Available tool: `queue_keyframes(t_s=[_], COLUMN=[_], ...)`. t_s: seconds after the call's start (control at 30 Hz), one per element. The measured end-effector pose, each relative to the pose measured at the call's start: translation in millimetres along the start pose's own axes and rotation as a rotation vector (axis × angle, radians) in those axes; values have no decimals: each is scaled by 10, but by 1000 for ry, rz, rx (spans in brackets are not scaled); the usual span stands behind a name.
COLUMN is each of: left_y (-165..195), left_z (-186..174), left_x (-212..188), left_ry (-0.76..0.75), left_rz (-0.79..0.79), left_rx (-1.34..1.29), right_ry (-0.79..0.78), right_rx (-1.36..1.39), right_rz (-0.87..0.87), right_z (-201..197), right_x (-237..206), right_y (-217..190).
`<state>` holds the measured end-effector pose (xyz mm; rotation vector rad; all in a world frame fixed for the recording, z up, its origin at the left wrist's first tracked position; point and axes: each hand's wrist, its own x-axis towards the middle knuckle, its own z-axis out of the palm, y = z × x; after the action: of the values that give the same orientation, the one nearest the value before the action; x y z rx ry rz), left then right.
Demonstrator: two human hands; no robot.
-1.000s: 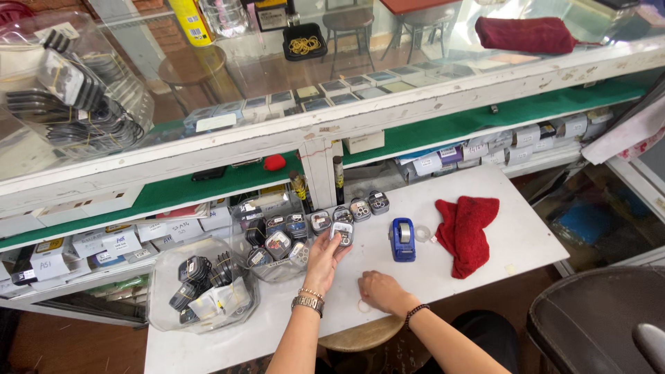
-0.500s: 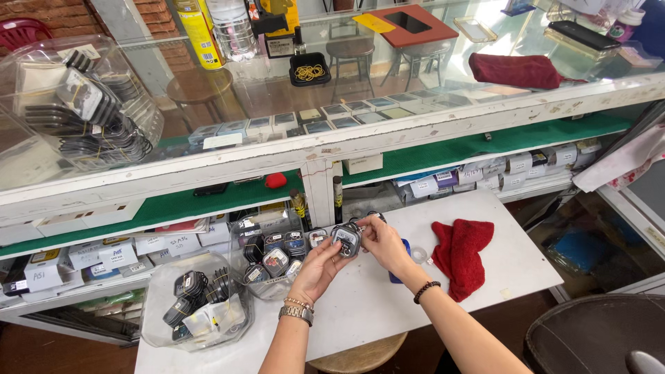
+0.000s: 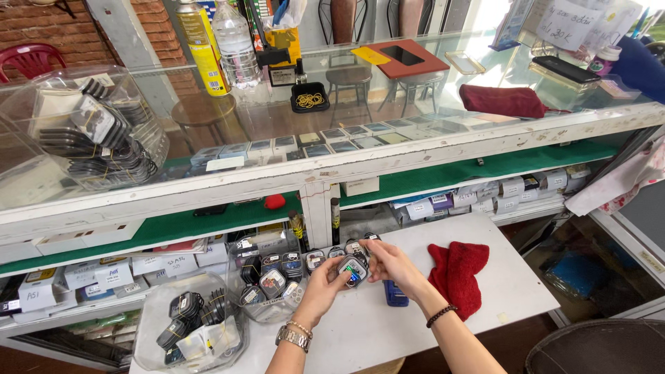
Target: The person picks up small digital watches one at a time from a pile on the counter, opens and turns each one, presses a strip of tape from a blue tape dispenser onto it, and places it in a row on the counter. They briefly wipe one watch with a red cloth before continuing with the next device.
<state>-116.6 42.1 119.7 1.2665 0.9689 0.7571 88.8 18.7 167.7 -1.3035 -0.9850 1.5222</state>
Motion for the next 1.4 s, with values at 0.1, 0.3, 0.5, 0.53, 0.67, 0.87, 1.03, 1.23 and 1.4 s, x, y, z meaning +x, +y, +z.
queue_keyframes(t_s=[0.1, 0.3, 0.5, 0.53, 0.67, 0.87, 1.03, 1.23, 1.4], left_y=[-28, -283, -451, -472, -600, -862, -1054, -1201, -1298], left_z=[-5, -62, -217, -179, 58, 314, 289, 95, -46], left_x=[26, 247, 226, 228, 244, 205, 191, 308, 284], left_ry=[117, 273, 159, 145, 181, 230, 202, 261, 261], left_rz=[132, 73, -173, -181, -202, -165, -100, -247, -296], left_rx=[496, 157, -718, -767, -950, -471, -159, 95, 47], right_ry=[62, -24, 171, 173, 255, 183, 232, 301, 180], right_rx=[-515, -688, -831, -902, -365, 250, 307, 193, -248], right_rz=[-66, -413, -493, -539, -449, -81, 22, 52, 280], right_z=[186, 401, 80, 53, 113, 243, 158, -72, -32], right_x=[-161, -283, -179, -172, -47, -7, 112, 579, 777], right_y=[-139, 21, 382, 465, 818, 1386, 1672, 1436, 1254])
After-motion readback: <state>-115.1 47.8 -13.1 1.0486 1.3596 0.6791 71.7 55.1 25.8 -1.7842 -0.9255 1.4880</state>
